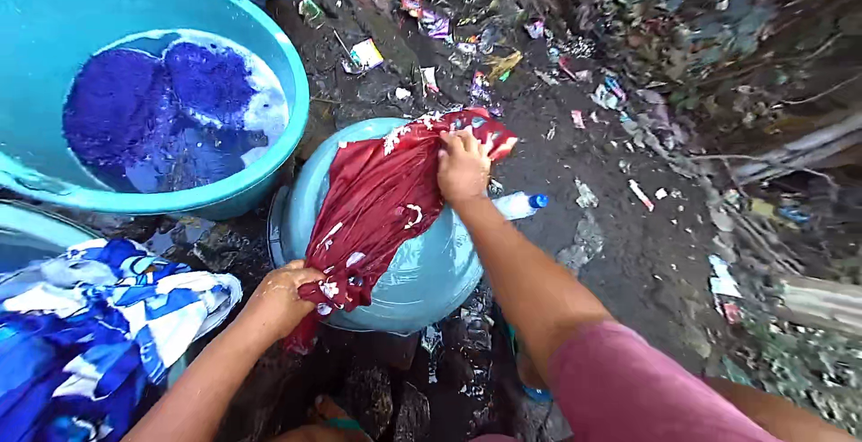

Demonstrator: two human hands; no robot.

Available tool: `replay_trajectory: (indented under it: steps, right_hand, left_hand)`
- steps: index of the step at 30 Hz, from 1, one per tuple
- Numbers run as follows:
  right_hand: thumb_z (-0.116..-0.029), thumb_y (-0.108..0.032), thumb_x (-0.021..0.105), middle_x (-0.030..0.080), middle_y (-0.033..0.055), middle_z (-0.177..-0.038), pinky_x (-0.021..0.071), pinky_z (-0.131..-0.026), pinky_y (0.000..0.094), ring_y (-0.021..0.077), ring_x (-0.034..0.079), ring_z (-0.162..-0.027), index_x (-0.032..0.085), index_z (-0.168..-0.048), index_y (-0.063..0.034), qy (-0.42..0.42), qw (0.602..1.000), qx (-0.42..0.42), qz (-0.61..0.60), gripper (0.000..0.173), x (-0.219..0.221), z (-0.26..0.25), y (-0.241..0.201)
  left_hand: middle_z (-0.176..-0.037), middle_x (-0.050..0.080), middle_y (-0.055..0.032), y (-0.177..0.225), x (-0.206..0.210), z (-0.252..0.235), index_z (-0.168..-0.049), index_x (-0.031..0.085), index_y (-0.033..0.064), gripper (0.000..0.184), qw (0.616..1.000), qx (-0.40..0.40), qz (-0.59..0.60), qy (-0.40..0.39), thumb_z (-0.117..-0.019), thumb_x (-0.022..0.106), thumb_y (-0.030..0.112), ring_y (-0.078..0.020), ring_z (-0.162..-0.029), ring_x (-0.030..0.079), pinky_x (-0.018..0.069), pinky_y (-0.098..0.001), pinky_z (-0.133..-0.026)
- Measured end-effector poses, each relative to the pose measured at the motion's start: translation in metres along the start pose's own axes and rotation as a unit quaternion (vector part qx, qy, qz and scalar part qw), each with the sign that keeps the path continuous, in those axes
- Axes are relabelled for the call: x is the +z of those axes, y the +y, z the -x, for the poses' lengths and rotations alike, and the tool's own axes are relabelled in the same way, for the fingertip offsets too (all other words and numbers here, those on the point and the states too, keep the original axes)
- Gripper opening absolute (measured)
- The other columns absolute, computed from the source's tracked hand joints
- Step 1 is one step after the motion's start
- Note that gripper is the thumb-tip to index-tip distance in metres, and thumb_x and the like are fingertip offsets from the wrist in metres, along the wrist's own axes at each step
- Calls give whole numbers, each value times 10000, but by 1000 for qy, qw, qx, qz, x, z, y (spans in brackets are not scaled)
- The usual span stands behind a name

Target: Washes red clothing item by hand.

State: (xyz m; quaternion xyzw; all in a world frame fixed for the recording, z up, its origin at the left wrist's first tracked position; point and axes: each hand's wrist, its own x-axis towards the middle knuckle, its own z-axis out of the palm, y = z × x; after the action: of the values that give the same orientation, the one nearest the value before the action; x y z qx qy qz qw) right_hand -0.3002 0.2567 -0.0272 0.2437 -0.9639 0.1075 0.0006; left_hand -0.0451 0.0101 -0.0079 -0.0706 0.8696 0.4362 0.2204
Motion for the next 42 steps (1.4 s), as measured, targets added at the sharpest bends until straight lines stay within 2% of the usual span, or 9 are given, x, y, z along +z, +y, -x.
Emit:
replay_trajectory:
  steps: [4, 9, 12, 17, 23, 28, 35, 37, 42]
  right_hand:
    - [-960, -148, 622, 685, 134, -1319, 547, -891, 579, 362, 673, -1139, 739, -1217, -146, 20, 990, -112, -84, 283, 19, 92, -132]
    - [-1040, -250, 513, 631, 148, -1406, 487, -967, 665, 406, 614, -1253, 683, -1343, -195, 20, 998, -60, 20, 351, 12, -8, 5]
    - [-1048, -267, 512, 559, 207, -1448, 444, -1004, 695, 456, 544, -1300, 618, -1390, -135, 11, 1000, 18, -15, 381, -6, 4, -40]
    - [-977, -161, 631, 714, 62, -1285, 584, -901, 514, 284, 709, -1102, 754, -1196, -194, -21, 957, -283, -65, 253, 26, 41, -125]
    - [-1057, -263, 479, 552, 222, -1460, 430, -1033, 693, 465, 524, -1328, 610, -1417, -147, -2, 999, 35, -9, 400, -6, -44, -19]
    - [-954, -175, 647, 704, 114, -1305, 564, -851, 572, 358, 694, -1113, 763, -1182, -170, 55, 977, -196, -69, 256, 31, 89, -126]
    - [-1071, -318, 528, 534, 234, -1489, 367, -1167, 601, 394, 488, -1401, 484, -1527, -64, -85, 960, 123, -238, 524, -34, -66, 77]
    - [-1044, -438, 572, 524, 266, -1467, 466, -1078, 582, 396, 570, -1299, 244, -1624, -76, -146, 904, 230, -329, 759, -49, -58, 79]
    - [-1071, -357, 535, 668, 102, -964, 544, -680, 363, 172, 618, -748, 592, -1318, -45, 19, 814, 295, -500, 403, -64, -9, 45]
  left_hand:
    - [-1247, 666, -227, 1, -5, 2, -1177, 721, 5, 309, 999, -34, -7, -26, -880, 750, 89, -373, -1210, 619, 456, -556, -1074]
    - [-1163, 701, -213, -5, 4, 3, -1085, 766, 23, 240, 1000, 17, 4, 7, -847, 759, 48, -362, -1126, 662, 502, -555, -1004]
    - [-1181, 699, -188, 0, 2, -2, -1102, 769, 40, 251, 1000, -9, 0, -17, -853, 765, 67, -338, -1151, 650, 484, -541, -1031]
    - [-1182, 697, -213, -5, 2, 8, -1098, 763, 17, 259, 1000, -14, -9, 2, -840, 763, 36, -369, -1149, 651, 486, -562, -1029]
    - [-1234, 671, -210, 1, -2, 1, -1169, 748, 36, 331, 998, -50, -27, -19, -839, 765, 37, -359, -1181, 630, 467, -530, -1057]
    - [-1188, 702, -208, -4, 0, 4, -1089, 767, 19, 240, 999, -17, -26, 15, -859, 769, 90, -364, -1155, 656, 490, -557, -1035]
    - [-1254, 659, -212, -1, 2, 1, -1178, 748, 58, 342, 998, -35, -45, 4, -838, 777, 70, -361, -1193, 625, 473, -543, -1055]
    - [-1289, 634, -207, 0, 1, 0, -1222, 736, 96, 409, 997, -41, -69, -14, -818, 802, 119, -365, -1206, 611, 479, -554, -1039]
    - [-1255, 636, -189, -9, 9, 13, -949, 803, 179, 214, 975, 139, -41, 167, -737, 808, 202, -297, -1121, 651, 574, -492, -904]
